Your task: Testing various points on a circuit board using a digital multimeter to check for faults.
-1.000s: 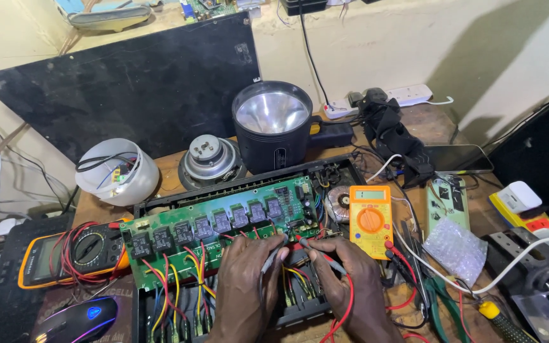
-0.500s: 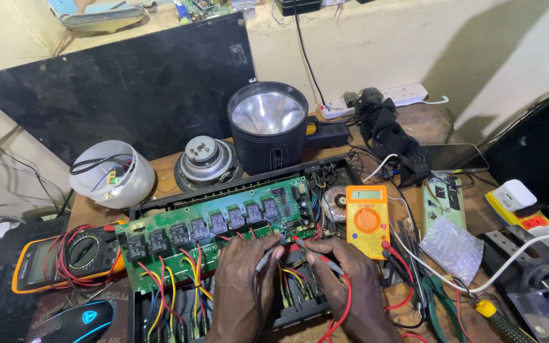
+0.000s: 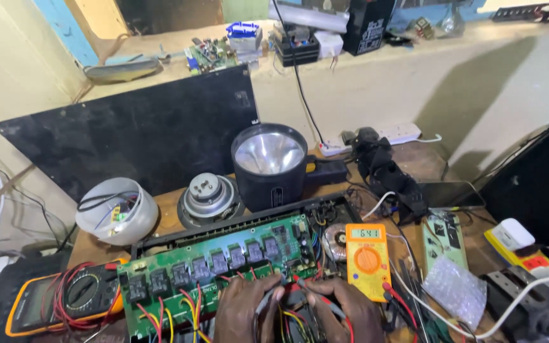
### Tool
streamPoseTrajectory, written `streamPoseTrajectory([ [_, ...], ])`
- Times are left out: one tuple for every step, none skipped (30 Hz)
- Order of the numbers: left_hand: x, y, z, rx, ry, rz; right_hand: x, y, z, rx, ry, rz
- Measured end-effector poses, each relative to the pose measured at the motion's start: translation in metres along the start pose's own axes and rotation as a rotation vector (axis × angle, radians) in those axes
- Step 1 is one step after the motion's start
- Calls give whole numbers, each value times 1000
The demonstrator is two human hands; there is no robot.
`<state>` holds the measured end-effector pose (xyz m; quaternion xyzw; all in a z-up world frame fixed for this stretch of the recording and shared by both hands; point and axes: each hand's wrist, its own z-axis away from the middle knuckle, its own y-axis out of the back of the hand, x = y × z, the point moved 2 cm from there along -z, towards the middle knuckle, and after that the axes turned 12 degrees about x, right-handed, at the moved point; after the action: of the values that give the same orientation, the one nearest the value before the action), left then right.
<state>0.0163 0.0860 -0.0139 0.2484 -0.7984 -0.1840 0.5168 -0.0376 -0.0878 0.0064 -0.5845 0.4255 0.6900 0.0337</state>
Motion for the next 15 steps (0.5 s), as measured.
streamPoseTrajectory([
  [-7, -5, 0, 6, -5, 2, 6, -3, -4, 3, 7, -3],
  [-16, -11, 1, -29, 18, -38, 12, -6, -7, -35, 1, 33],
  [-24, -16, 3, -63, 41, -78, 19, -10, -10, -73, -4, 69],
  [-24, -17, 3, -62, 41, -78, 20, -10, -11, -73, -3, 69],
  [-25, -17, 3, -58, 57, -83, 21, -11, -11, -75, -5, 78],
  [-25, -17, 5, -57, 76, -89, 22, -11, -11, -79, -11, 90],
  [-22, -16, 5, -59, 78, -89, 18, -10, -9, -81, -12, 91],
  [-18, -14, 5, -27, 82, -61, 14, -7, -7, -56, -3, 48],
  [-15, -13, 5, 5, 86, -32, 9, -5, -5, -32, 7, 6],
  [-9, -10, 5, 1, 89, -32, 11, -4, -6, -33, 3, 8],
  [-3, -7, 4, 25, 59, -20, 13, -3, -7, -46, 32, 21],
  [3, -3, 3, 50, 29, -8, 13, -2, -8, -59, 61, 33],
  [0, -4, 3, 47, 31, -9, 15, -2, -8, -60, 58, 34],
  [-1, -5, 3, 54, -25, -11, 15, -3, -9, -78, 62, 37],
  [-2, -6, 3, 60, -81, -13, 16, -3, -10, -97, 67, 41],
])
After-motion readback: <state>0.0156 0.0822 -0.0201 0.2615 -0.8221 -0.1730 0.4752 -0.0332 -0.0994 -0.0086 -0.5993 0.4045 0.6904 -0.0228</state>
